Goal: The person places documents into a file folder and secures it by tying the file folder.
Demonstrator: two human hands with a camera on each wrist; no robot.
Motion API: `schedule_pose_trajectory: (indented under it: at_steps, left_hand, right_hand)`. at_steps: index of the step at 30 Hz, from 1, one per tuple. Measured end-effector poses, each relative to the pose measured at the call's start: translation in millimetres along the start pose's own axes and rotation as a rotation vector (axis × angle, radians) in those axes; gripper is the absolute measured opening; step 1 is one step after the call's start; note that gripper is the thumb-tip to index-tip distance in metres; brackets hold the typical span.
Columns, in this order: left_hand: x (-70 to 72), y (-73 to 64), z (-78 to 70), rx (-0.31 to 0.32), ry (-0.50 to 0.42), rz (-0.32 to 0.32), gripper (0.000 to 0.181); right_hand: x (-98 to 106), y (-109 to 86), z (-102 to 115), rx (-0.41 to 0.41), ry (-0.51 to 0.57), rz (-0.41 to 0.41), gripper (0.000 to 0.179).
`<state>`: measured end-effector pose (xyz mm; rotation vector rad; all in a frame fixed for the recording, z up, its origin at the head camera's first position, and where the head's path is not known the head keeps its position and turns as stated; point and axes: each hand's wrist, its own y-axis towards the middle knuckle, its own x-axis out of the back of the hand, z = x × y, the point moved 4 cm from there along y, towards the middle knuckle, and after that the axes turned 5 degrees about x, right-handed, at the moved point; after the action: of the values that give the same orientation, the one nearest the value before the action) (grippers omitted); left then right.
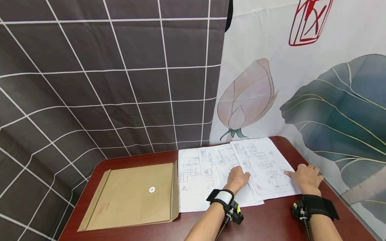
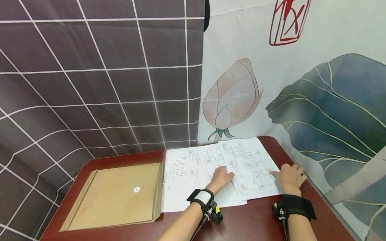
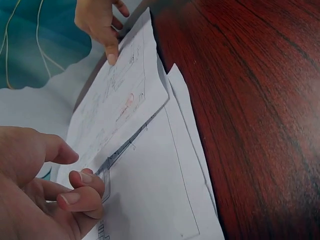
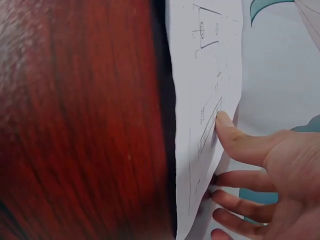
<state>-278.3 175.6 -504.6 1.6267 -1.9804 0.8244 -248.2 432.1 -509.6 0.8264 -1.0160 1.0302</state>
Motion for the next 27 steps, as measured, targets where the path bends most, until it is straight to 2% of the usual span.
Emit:
schedule_pose_trajectory:
  at_steps: [4,8,12,16,19,27]
  left_hand:
    - [0.5,-0.7,-1.2,0.012,0.003,0.019,0.024]
    - [0.3,-1.0,-2.5,0.017,-0.067,0.036,0.022]
    - [1.5,-1.8,-5.8,0.005,-0.135,0.028,0.018]
    - [1.5,-5.3,-9.8,-0.018,-0.111,-0.006,0.017]
    - [-0.4,-6.5,-10.7,-0.039,-0.084,-0.026,0.026]
    - [-2.2,-6.0,-14.1,-0.099,-0.076,-0.059,0.025]
  right_hand:
    - [-0.8,-0.9,1.1,0.021,0.021,-0.030,0.053]
    - [-2.0,-2.3,2.4,0.036,0.052,-0.041,0.049]
    - [-2.3,-1.6,3.2,0.021,0.068,-0.015,0.053]
    - [-2.6,-1.3,3.0,0.010,0.082,0.009,0.055]
    - [-3.6,-1.1,2.1,0.018,0.103,0.021,0.049]
    - [-4.8,-1.6,2.2,0.044,0.161,0.065,0.040]
